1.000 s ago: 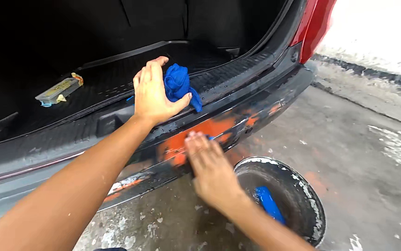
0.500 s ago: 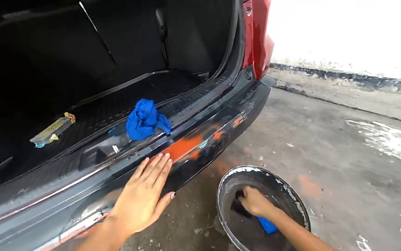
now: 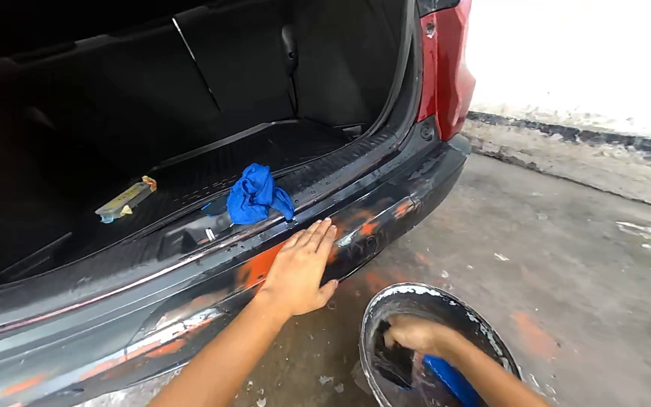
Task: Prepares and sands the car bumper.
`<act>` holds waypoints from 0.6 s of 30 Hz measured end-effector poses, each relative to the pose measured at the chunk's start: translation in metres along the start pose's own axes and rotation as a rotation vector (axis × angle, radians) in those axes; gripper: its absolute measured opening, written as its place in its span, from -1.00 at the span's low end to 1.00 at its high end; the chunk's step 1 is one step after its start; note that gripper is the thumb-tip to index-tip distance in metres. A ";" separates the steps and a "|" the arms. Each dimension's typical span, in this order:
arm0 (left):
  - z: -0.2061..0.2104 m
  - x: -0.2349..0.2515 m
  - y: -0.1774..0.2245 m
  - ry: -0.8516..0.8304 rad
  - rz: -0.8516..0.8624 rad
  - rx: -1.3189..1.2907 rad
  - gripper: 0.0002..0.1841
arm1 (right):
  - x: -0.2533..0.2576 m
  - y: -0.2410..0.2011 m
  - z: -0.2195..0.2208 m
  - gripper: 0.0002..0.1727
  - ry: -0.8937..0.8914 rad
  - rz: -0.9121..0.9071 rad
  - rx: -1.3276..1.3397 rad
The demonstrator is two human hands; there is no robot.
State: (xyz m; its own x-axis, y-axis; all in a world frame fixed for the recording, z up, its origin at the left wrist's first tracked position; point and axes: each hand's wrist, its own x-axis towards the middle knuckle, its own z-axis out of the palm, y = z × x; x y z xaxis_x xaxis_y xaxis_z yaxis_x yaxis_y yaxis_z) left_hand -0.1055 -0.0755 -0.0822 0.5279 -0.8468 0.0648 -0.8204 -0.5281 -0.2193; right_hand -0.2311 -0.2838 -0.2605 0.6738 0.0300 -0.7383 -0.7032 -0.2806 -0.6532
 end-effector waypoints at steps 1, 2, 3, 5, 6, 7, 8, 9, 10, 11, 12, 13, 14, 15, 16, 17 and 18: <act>0.001 -0.016 -0.009 0.021 -0.012 -0.007 0.03 | -0.032 -0.037 -0.002 -0.49 -0.031 -0.156 0.022; 0.003 -0.035 -0.018 0.055 -0.029 -0.016 0.01 | -0.062 -0.070 -0.004 -0.54 -0.058 -0.337 0.069; 0.006 -0.054 -0.027 0.091 -0.049 -0.022 0.00 | -0.089 -0.099 -0.003 -0.62 -0.061 -0.521 0.137; 0.012 -0.093 -0.045 0.164 -0.087 -0.027 -0.01 | -0.123 -0.140 0.001 -0.67 0.009 -0.835 0.267; 0.014 -0.112 -0.054 0.179 -0.112 -0.015 -0.01 | -0.129 -0.152 0.004 -0.66 0.109 -0.971 0.299; 0.015 -0.129 -0.061 0.193 -0.134 -0.002 0.01 | -0.129 -0.158 0.007 -0.64 0.255 -1.080 0.302; 0.017 -0.144 -0.068 0.204 -0.154 0.011 0.04 | -0.124 -0.161 0.009 -0.62 0.415 -1.153 0.285; 0.018 -0.157 -0.073 0.217 -0.171 0.020 0.07 | -0.119 -0.159 0.010 -0.60 0.551 -1.191 0.259; 0.020 -0.167 -0.077 0.228 -0.188 0.021 0.07 | -0.113 -0.153 0.011 -0.58 0.639 -1.209 0.256; 0.022 -0.174 -0.079 0.238 -0.202 0.019 0.06 | -0.109 -0.143 0.012 -0.57 0.672 -1.221 0.283; 0.023 -0.177 -0.078 0.252 -0.207 0.017 0.05 | -0.103 -0.130 0.012 -0.58 0.689 -1.227 0.320; 0.025 -0.177 -0.076 0.259 -0.210 0.017 0.05 | -0.096 -0.114 0.010 -0.59 0.723 -1.224 0.336; 0.027 -0.173 -0.072 0.260 -0.211 0.020 0.07 | -0.088 -0.096 0.007 -0.60 0.783 -1.207 0.312; 0.027 -0.165 -0.067 0.249 -0.206 0.020 0.09 | -0.080 -0.075 0.002 -0.59 0.866 -1.169 0.245; 0.028 -0.153 -0.060 0.235 -0.190 0.027 0.10 | -0.072 -0.052 -0.003 -0.58 0.958 -1.109 0.150; 0.029 -0.139 -0.052 0.223 -0.169 0.035 0.11 | -0.065 -0.028 -0.008 -0.57 1.045 -1.024 0.040; 0.030 -0.123 -0.045 0.229 -0.138 0.047 0.11 | -0.059 -0.004 -0.011 -0.55 1.112 -0.927 -0.066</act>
State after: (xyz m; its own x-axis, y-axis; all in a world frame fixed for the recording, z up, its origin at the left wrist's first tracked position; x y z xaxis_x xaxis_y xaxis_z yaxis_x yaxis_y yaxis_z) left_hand -0.1272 0.0544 -0.1096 0.5661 -0.7619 0.3146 -0.7303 -0.6406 -0.2373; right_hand -0.2656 -0.2951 -0.2118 0.7179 -0.5159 0.4675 0.0660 -0.6180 -0.7834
